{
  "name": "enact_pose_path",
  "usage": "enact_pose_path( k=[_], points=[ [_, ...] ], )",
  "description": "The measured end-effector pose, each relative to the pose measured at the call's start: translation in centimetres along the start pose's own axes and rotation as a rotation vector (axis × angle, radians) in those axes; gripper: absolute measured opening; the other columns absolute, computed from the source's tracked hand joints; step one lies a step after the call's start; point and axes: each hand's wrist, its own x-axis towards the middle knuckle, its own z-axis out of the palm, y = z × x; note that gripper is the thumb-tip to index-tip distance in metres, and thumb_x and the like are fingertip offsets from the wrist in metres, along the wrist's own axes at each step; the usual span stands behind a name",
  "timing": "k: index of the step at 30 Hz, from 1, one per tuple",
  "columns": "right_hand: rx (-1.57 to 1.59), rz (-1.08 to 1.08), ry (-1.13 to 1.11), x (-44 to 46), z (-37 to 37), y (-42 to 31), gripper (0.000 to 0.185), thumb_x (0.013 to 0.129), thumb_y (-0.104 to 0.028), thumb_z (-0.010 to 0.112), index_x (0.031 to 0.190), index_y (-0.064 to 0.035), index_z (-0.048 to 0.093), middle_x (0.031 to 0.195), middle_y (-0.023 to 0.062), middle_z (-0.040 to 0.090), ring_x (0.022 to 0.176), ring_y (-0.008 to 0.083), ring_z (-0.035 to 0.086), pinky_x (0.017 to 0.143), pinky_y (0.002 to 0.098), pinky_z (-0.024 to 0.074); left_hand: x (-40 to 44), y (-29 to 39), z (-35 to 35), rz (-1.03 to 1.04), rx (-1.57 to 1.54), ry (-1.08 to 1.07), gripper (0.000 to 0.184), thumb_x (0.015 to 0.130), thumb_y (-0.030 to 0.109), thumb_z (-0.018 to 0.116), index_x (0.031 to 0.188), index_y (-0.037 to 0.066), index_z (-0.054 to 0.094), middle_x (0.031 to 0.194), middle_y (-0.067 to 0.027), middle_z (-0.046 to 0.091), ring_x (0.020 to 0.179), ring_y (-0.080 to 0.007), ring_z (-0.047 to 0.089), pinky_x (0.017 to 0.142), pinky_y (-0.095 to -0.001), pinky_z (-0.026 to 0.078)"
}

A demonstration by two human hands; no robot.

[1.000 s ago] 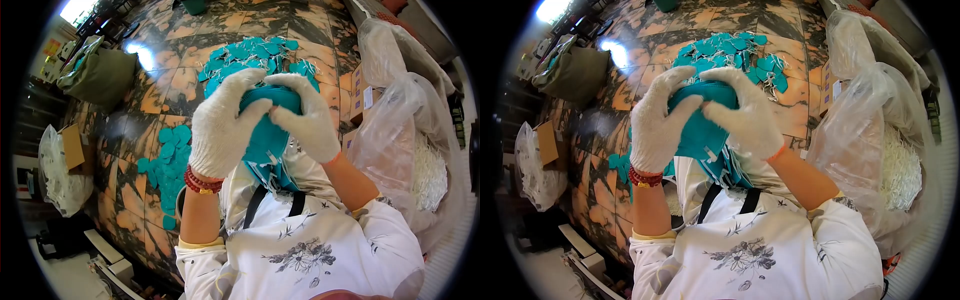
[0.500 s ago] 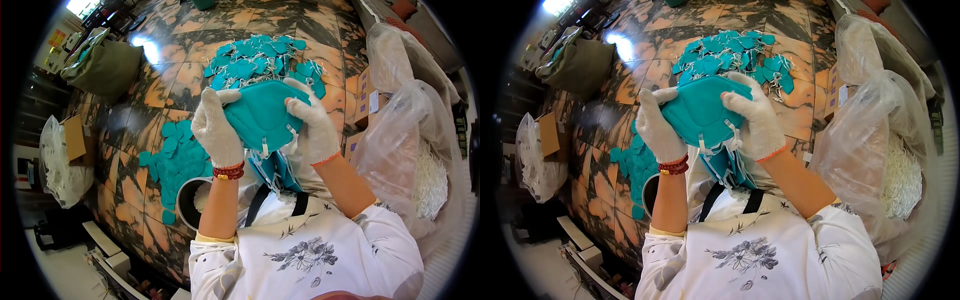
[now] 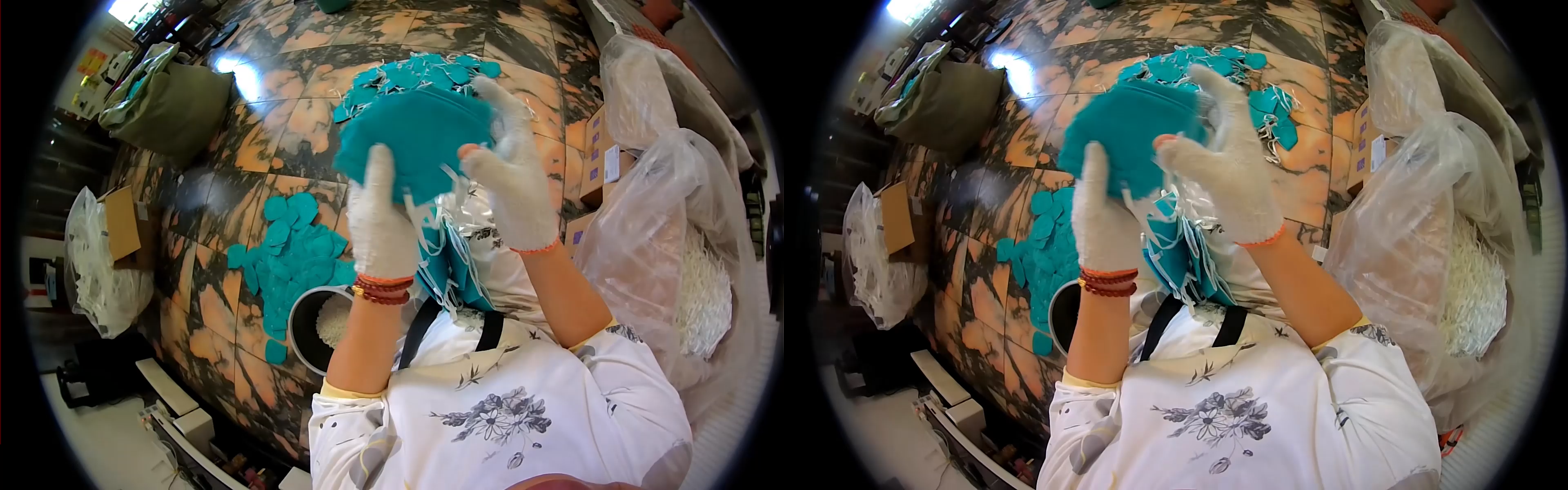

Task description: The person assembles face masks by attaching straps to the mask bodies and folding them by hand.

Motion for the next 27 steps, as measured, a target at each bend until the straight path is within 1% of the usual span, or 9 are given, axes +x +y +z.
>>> enact_pose_path(
  k=[2, 5, 10, 13, 14, 17, 21, 24, 27],
  points=[
    [0.164, 0.05, -0.056, 0.3, -1.3, 0.5, 0.084, 0.082, -0.011, 0.079, 0.152, -0.0013, 0.033, 0.14, 0.0155, 0.048, 0.112, 0.0217, 0.06, 0.096, 0.0359, 0.0524, 0.7, 0.5, -0.3, 0.048, -0.124, -0.01, 0.048, 0.103, 0.039, 0.058, 0.132, 0.002, 0.053, 0.13, -0.0147, 0.059, 0.112, -0.0273, 0.061, 0.097, -0.0426, 0.054],
    [0.054, 0.16, -0.139, -0.3, -0.3, 0.1, 0.063, 0.086, -0.016, 0.076, 0.14, -0.001, 0.045, 0.128, 0.0129, 0.056, 0.108, 0.0185, 0.058, 0.097, 0.0326, 0.0485, 0.4, 1.5, 0.6, -0.01, 0.053, 0.098, 0.048, 0.103, 0.041, 0.057, 0.129, 0.002, 0.054, 0.128, -0.0137, 0.06, 0.112, -0.0267, 0.061, 0.097, -0.0427, 0.054],
    [-0.101, 0.126, -0.079, 0.7, 0.0, -0.7, 0.017, 0.092, -0.013, 0.07, 0.105, -0.0034, 0.069, 0.097, 0.0013, 0.068, 0.089, 0.0098, 0.059, 0.081, 0.0283, 0.0504, -0.2, 2.8, 2.7, 0.012, 0.465, -0.134, 0.041, 0.1, 0.038, 0.062, 0.115, 0.0, 0.06, 0.087, -0.0058, 0.067, 0.06, -0.0138, 0.062, 0.055, -0.0255, 0.052],
    [-0.234, 0.131, -0.076, 1.4, -0.8, -1.5, 0.018, 0.094, -0.018, 0.069, 0.105, -0.0033, 0.069, 0.097, 0.0017, 0.068, 0.088, 0.0092, 0.058, 0.081, 0.028, 0.0498, -0.5, 5.0, 2.4, -0.336, 0.513, -0.249, 0.038, 0.096, 0.035, 0.066, 0.11, 0.0, 0.062, 0.08, -0.0048, 0.066, 0.054, -0.0112, 0.057, 0.052, -0.0238, 0.048],
    [-0.288, 0.115, -0.031, 1.4, -0.9, -1.3, 0.017, 0.096, -0.021, 0.067, 0.102, -0.0054, 0.069, 0.091, 0.0013, 0.067, 0.08, 0.0083, 0.059, 0.071, 0.0264, 0.0505, -0.2, 5.0, 1.7, -0.403, 0.537, -0.273, 0.025, 0.095, 0.014, 0.06, 0.115, -0.002, 0.061, 0.082, -0.0065, 0.067, 0.055, -0.0091, 0.054, 0.047, -0.024, 0.044],
    [-0.205, 0.361, 0.098, 1.2, -0.5, -3.6, 0.015, 0.095, -0.023, 0.068, 0.097, -0.0077, 0.068, 0.082, 0.0014, 0.066, 0.068, 0.0084, 0.059, 0.058, 0.0244, 0.0475, -1.4, 6.0, 1.8, -0.456, 0.554, -0.295, 0.03, 0.091, 0.023, 0.068, 0.108, -0.002, 0.064, 0.076, -0.0045, 0.065, 0.058, -0.011, 0.059, 0.052, -0.0245, 0.047],
    [0.04, 0.19, 0.141, 1.6, -1.2, -2.6, 0.015, 0.094, -0.023, 0.069, 0.093, -0.0091, 0.066, 0.074, 0.0029, 0.066, 0.059, 0.0093, 0.059, 0.051, 0.024, 0.0459, -2.0, 5.9, -1.5, -0.569, 0.518, -0.591, 0.043, 0.086, 0.015, 0.071, 0.122, -0.007, 0.063, 0.088, -0.0119, 0.071, 0.07, -0.0158, 0.067, 0.064, -0.0258, 0.053],
    [-0.355, -0.254, 0.05, 1.5, -1.8, -0.8, 0.018, 0.096, -0.029, 0.07, 0.093, -0.0113, 0.067, 0.074, 0.001, 0.065, 0.058, 0.0073, 0.057, 0.051, 0.0216, 0.0462, -2.7, 6.0, -3.0, -0.682, 0.352, -0.679, 0.04, 0.085, 0.014, 0.071, 0.119, -0.007, 0.065, 0.092, -0.0117, 0.072, 0.078, -0.0151, 0.067, 0.071, -0.028, 0.055],
    [-0.077, 0.089, 0.106, 1.6, -1.8, -1.9, 0.022, 0.097, -0.033, 0.07, 0.091, -0.0115, 0.068, 0.074, 0.0005, 0.064, 0.057, 0.0056, 0.056, 0.048, 0.0201, 0.0442, -2.4, 4.9, -4.7, -0.743, 0.45, -0.853, 0.037, 0.087, 0.017, 0.073, 0.117, -0.003, 0.066, 0.096, -0.0093, 0.072, 0.086, -0.0147, 0.067, 0.077, -0.03, 0.055]
  ],
)
